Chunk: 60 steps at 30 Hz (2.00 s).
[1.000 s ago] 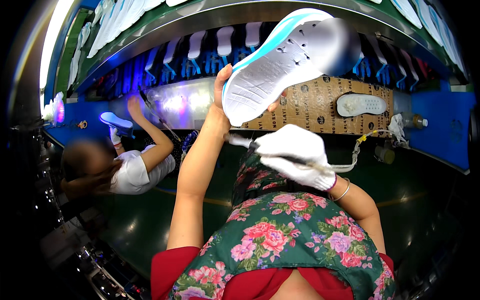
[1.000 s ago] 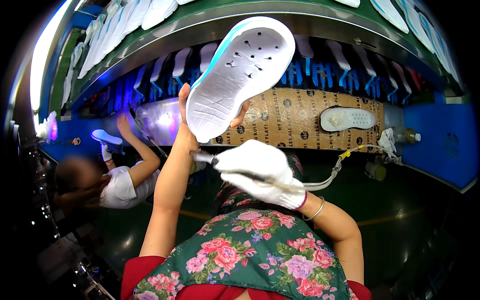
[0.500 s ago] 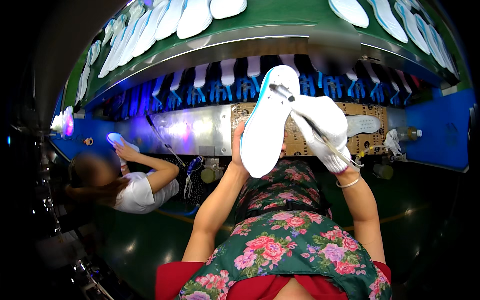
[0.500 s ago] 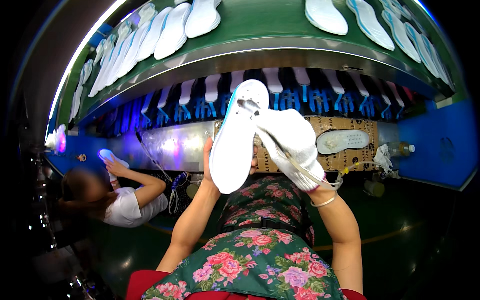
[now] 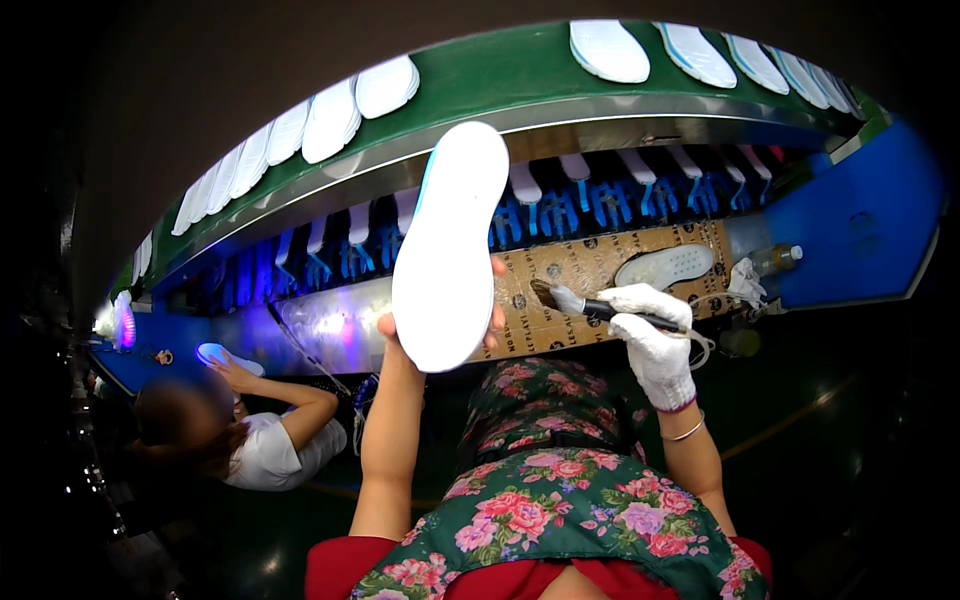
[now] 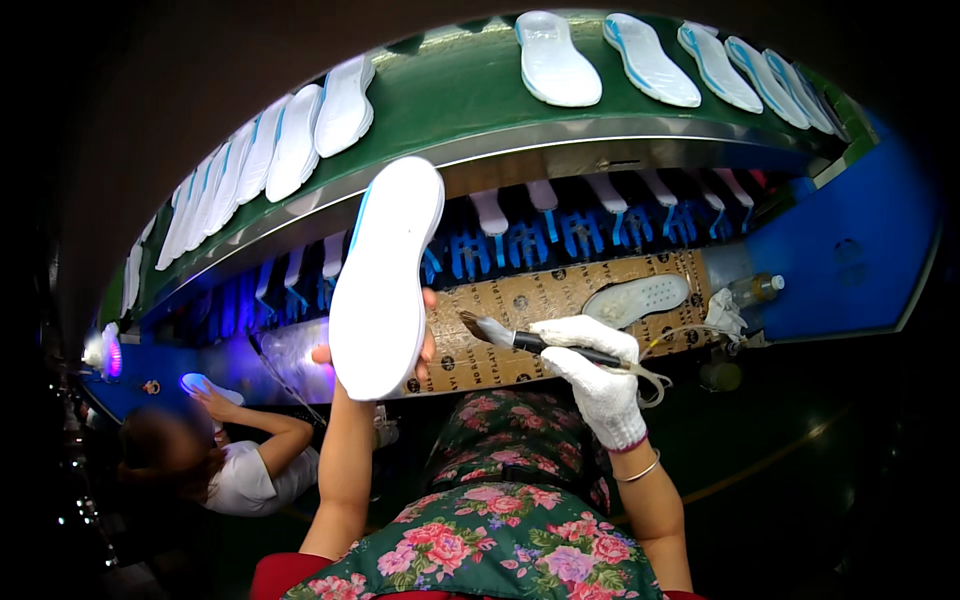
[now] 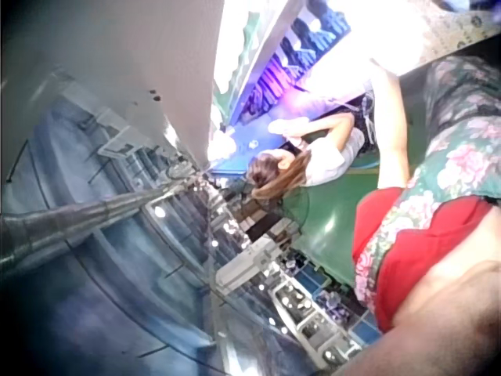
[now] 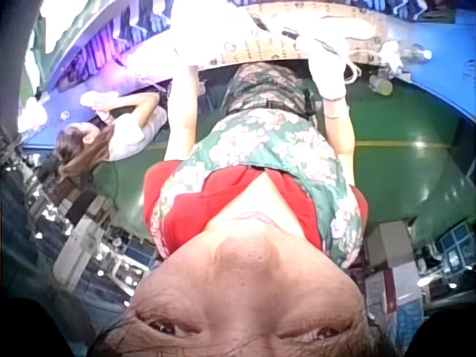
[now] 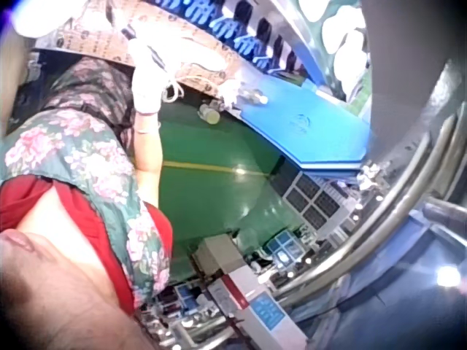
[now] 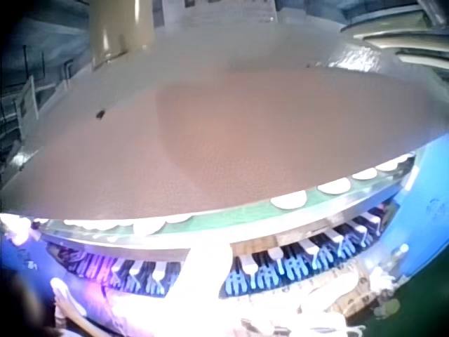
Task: The person applies a dark liquid adhesive to the interior surface of white shoe soles using a brush, then places the soles onto a moving conveyor belt.
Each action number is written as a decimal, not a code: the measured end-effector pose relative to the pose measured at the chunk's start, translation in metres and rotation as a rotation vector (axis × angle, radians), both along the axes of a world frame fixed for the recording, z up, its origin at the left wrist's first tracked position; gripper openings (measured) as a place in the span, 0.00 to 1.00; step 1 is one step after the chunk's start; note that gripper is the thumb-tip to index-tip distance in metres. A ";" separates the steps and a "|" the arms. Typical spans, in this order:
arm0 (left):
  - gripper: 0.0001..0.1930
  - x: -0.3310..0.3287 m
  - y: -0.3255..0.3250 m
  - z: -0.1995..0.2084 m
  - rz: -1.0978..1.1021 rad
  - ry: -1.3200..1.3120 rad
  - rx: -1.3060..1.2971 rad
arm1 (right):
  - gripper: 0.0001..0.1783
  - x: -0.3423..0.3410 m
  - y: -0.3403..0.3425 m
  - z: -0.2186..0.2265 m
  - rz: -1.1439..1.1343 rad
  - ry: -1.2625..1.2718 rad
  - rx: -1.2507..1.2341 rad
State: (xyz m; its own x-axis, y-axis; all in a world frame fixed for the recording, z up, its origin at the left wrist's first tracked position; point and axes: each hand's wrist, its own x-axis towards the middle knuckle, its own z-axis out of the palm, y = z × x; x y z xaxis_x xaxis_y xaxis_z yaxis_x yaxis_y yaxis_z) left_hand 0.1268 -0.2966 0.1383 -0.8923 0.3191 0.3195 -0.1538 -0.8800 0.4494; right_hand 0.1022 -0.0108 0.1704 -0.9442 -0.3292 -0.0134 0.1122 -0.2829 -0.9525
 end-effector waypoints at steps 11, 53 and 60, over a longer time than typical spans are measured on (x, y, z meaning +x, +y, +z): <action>0.43 -0.195 0.051 0.051 0.010 -0.405 0.558 | 0.10 0.022 -0.007 -0.065 -0.048 0.062 0.336; 0.09 -0.059 -0.111 0.014 1.268 0.056 -1.527 | 0.14 0.019 -0.035 -0.085 -0.003 -0.507 -0.188; 0.08 0.068 -0.134 0.026 1.584 0.035 -0.951 | 0.13 0.000 -0.009 -0.061 -0.074 -0.501 -0.310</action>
